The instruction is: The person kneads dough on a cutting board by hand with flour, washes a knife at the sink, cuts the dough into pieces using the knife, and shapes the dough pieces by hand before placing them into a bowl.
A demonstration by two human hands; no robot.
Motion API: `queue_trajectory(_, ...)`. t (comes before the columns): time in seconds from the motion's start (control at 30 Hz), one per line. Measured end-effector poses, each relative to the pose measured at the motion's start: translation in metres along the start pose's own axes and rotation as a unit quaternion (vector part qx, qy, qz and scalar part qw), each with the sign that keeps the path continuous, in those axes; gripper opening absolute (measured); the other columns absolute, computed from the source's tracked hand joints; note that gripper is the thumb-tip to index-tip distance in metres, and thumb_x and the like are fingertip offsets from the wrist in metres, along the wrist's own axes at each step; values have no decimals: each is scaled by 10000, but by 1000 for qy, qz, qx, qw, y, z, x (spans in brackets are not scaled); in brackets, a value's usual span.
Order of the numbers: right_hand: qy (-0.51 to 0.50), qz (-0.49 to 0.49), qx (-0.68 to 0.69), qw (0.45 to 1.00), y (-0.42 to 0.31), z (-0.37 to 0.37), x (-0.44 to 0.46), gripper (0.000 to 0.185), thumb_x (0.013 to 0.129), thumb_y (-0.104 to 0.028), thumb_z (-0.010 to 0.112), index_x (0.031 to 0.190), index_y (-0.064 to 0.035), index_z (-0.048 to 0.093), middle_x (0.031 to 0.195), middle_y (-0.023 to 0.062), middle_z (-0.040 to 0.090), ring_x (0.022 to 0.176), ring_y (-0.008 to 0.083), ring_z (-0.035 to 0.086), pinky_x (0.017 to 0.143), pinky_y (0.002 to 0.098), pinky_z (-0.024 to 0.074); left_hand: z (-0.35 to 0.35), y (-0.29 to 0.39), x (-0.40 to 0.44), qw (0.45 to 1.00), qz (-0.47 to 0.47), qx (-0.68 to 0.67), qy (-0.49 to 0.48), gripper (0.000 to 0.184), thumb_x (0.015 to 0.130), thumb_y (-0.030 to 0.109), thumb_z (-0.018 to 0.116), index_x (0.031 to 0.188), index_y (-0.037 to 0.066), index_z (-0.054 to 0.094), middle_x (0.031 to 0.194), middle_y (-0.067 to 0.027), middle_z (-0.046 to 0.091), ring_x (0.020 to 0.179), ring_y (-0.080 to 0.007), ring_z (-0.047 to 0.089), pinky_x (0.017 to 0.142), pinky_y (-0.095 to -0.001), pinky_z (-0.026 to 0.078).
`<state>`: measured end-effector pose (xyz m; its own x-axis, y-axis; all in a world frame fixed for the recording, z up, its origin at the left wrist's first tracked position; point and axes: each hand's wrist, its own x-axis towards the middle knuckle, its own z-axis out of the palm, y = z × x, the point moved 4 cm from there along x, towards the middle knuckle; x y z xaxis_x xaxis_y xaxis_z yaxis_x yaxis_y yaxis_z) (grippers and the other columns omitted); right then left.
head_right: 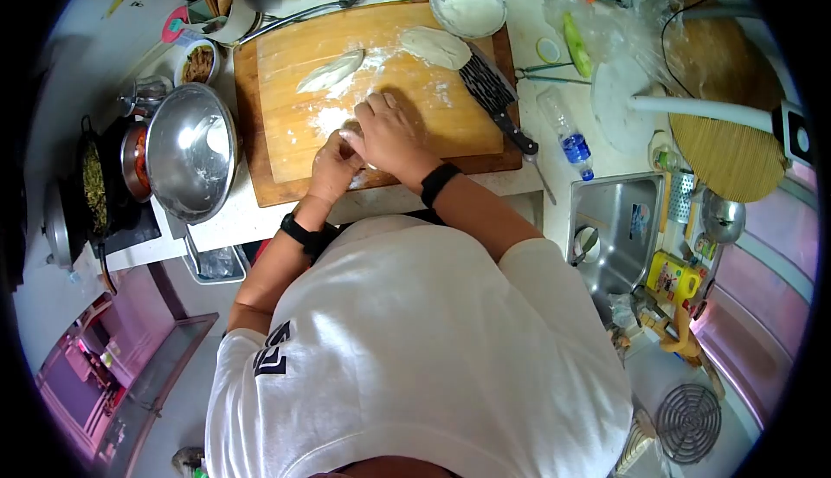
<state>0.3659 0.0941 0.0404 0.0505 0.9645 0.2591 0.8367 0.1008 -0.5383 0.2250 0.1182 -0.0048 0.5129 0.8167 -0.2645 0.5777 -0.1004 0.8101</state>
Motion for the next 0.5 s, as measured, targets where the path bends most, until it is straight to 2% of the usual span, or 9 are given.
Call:
queue_trajectory(0.07, 39, -17, -43, 998, 7, 10, 6, 251, 854, -298, 699, 871, -53, 646, 941, 154, 625, 912, 357, 629, 782, 485, 515, 0, -5, 1, 998, -66, -11, -18, 266, 874, 116, 734, 1087, 15, 610, 846, -139, 720, 797, -259, 728, 734, -385, 577)
queue_trajectory(0.2, 12, 10, -43, 999, 24, 32, 27, 268, 864, -302, 690, 752, -60, 710, 831, 150, 680, 887, 355, 649, 833, 473, 514, 1, -4, 20, 991, -14, 118, 55, 191, 865, 62, 696, 1028, -2, 620, 791, -134, 704, 729, -256, 731, 699, -372, 579)
queue_trajectory(0.27, 11, 38, -40, 998, 29, 35, 36, 266, 877, -313, 680, 805, -63, 739, 893, 155, 703, 889, 346, 658, 848, 472, 516, -6, -8, 30, 989, -145, -32, 1, 155, 853, 19, 659, 1002, -16, 634, 798, -108, 691, 715, -205, 689, 674, -375, 563)
queue_trajectory(0.3, -32, 87, -1, 996, 33, 35, 38, 316, 915, -347, 670, 884, -40, 738, 940, 170, 715, 928, 349, 670, 860, 456, 518, -11, -5, 32, 989, -142, -31, 1, 155, 853, 19, 659, 1002, -16, 634, 798, -108, 691, 715, -205, 689, 674, -375, 563)
queue_trajectory(0.33, -29, 87, -2, 996, 35, 35, 37, 316, 915, -347, 670, 884, -40, 738, 940, 170, 715, 928, 349, 670, 860, 456, 518, -19, 3, 33, 997, -64, -10, 46, 188, 813, 20, 681, 998, 9, 648, 881, -143, 693, 779, -267, 687, 714, -383, 555)
queue_trajectory(0.37, -41, 178, 152, 971, 43, 41, 32, 355, 936, -375, 655, 925, -27, 726, 948, 184, 711, 931, 351, 671, 857, 441, 515, -25, 11, 31, 996, 12, 9, 92, 225, 773, 21, 703, 994, 35, 662, 963, -178, 695, 843, -329, 685, 754, -391, 547)
queue_trajectory(0.4, -53, 265, 300, 915, 47, 45, 24, 394, 956, -402, 640, 966, -15, 714, 956, 199, 708, 934, 352, 672, 855, 427, 513, -25, 13, 27, 996, 10, 5, 91, 225, 773, 21, 703, 994, 35, 662, 963, -178, 695, 843, -329, 685, 754, -391, 547)
queue_trajectory(0.47, -58, 251, 383, 887, 51, 39, 18, 445, 983, -442, 601, 1024, -8, 691, 952, 204, 706, 914, 323, 677, 831, 410, 512, -28, 33, 14, 980, 183, -42, 67, 306, 738, -39, 708, 1021, 46, 630, 1087, -190, 650, 918, -343, 653, 815, -402, 532)
queue_trajectory(0.5, -21, 227, 339, 913, 53, 27, 21, 427, 986, -425, 596, 1020, -10, 691, 934, 192, 703, 892, 294, 673, 817, 403, 517, -22, 33, 9, 994, 37, -102, -26, 408, 710, -38, 748, 1071, 61, 585, 1135, -191, 627, 999, -393, 615, 882, -434, 512)
